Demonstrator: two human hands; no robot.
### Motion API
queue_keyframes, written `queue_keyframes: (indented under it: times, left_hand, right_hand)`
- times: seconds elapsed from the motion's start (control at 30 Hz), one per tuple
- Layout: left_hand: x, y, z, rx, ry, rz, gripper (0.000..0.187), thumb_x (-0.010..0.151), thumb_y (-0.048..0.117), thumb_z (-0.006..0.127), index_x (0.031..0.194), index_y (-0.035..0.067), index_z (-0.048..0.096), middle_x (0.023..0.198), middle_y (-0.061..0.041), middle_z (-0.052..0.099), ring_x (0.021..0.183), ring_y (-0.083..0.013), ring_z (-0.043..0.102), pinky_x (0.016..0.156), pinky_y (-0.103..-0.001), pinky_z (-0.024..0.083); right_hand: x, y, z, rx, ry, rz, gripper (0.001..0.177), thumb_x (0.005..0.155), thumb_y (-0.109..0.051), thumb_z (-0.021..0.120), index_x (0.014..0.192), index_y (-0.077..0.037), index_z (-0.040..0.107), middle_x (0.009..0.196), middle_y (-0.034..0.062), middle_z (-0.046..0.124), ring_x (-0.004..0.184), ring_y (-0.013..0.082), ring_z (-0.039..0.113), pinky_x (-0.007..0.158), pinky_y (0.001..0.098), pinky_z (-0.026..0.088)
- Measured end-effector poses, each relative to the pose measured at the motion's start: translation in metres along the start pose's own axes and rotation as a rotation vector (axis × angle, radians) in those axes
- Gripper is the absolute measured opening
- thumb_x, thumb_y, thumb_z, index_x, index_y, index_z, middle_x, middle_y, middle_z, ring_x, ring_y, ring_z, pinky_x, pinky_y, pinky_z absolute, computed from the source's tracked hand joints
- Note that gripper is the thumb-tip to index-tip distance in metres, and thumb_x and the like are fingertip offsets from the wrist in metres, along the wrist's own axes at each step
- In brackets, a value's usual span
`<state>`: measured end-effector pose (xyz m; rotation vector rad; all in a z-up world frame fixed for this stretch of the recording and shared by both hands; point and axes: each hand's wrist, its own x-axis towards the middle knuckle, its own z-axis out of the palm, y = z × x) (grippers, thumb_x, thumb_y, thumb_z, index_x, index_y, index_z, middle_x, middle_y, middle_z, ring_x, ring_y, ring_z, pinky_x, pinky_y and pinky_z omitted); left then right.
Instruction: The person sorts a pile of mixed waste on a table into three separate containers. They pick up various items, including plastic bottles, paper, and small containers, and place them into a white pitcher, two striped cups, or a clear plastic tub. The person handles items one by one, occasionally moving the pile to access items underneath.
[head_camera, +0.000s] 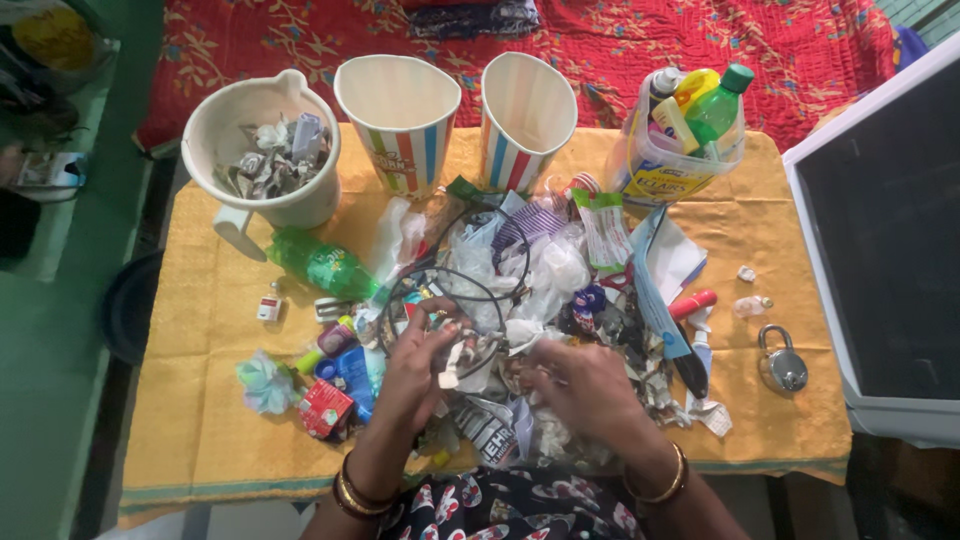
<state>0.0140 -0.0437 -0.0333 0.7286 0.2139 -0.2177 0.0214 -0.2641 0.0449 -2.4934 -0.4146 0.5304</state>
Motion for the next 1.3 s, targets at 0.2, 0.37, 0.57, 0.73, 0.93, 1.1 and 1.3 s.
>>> queue_keyframes:
  times: [0.2,0.37,0.57,0.73,0.93,1.1,1.3]
  left_hand:
    - [-0.006,-0.006,0.020,-0.052,-0.113,-0.086,0.033,0.101,0.021,0.053,0.128,0.004,0.055,0.110,-0.010,0.061,0.099,-0.0203,0.063,0.085,-0.035,0.054]
    - [-0.019,-0.012,0.045,-0.119,-0.091,-0.251,0.063,0.097,0.055,0.038,0.133,0.004,0.051,0.118,-0.012,0.064,0.116,-0.0254,0.064,0.096,-0.040,0.057]
    - [-0.006,-0.009,0.036,-0.207,-0.068,-0.050,0.063,0.102,0.055,0.039,0.136,0.003,0.049,0.131,-0.017,0.061,0.122,-0.0271,0.062,0.104,-0.038,0.054]
    - [-0.008,0.020,0.039,0.060,0.122,0.072,0.055,0.105,0.049,0.038,0.128,0.003,0.056,0.115,-0.011,0.065,0.102,-0.0176,0.067,0.086,-0.032,0.055]
    - [0.010,0.049,0.030,-0.029,0.125,0.240,0.036,0.110,0.031,0.044,0.120,-0.001,0.057,0.096,-0.007,0.061,0.076,-0.0127,0.059,0.065,-0.028,0.053]
    - [0.024,0.090,0.018,-0.108,0.163,0.312,0.026,0.106,0.022,0.051,0.121,0.004,0.062,0.087,-0.005,0.059,0.071,-0.0113,0.057,0.058,-0.026,0.051]
    - [0.074,0.186,-0.010,0.009,0.305,0.710,0.035,0.109,0.038,0.050,0.088,0.011,0.055,0.071,-0.005,0.056,0.052,-0.0136,0.053,0.045,-0.029,0.041]
  right_hand:
    - [0.002,-0.031,0.010,0.345,0.211,-0.304,0.011,0.092,-0.011,0.068,0.100,-0.003,0.069,0.093,0.0104,0.078,0.080,0.0210,0.077,0.070,0.0372,0.063]
    - [0.022,-0.054,0.033,-0.033,0.355,-0.375,0.028,0.087,-0.006,0.064,0.114,0.003,0.064,0.108,0.0155,0.064,0.100,0.0280,0.061,0.086,0.0414,0.053]
    - [0.039,-0.061,0.044,-0.269,0.538,-0.598,0.043,0.095,-0.010,0.061,0.134,0.006,0.056,0.144,0.0183,0.051,0.149,0.0360,0.037,0.124,0.0550,0.027]
    - [0.037,-0.062,0.025,-0.256,0.439,-0.641,0.062,0.089,-0.014,0.068,0.146,0.004,0.052,0.159,0.0218,0.038,0.154,0.0387,0.021,0.123,0.0571,0.014]
    - [0.025,-0.057,0.000,0.184,0.510,-0.610,0.035,0.087,-0.007,0.074,0.121,-0.013,0.073,0.153,0.0148,0.052,0.153,0.0358,0.034,0.125,0.0520,0.029]
    - [0.003,-0.052,-0.017,0.250,0.609,-0.388,0.019,0.087,0.001,0.070,0.104,-0.007,0.076,0.128,0.0124,0.071,0.137,0.0321,0.057,0.114,0.0449,0.045]
    - [0.002,-0.032,-0.016,0.290,0.708,-0.371,0.013,0.090,0.003,0.069,0.101,-0.002,0.074,0.110,0.0096,0.075,0.121,0.0277,0.067,0.104,0.0384,0.051]
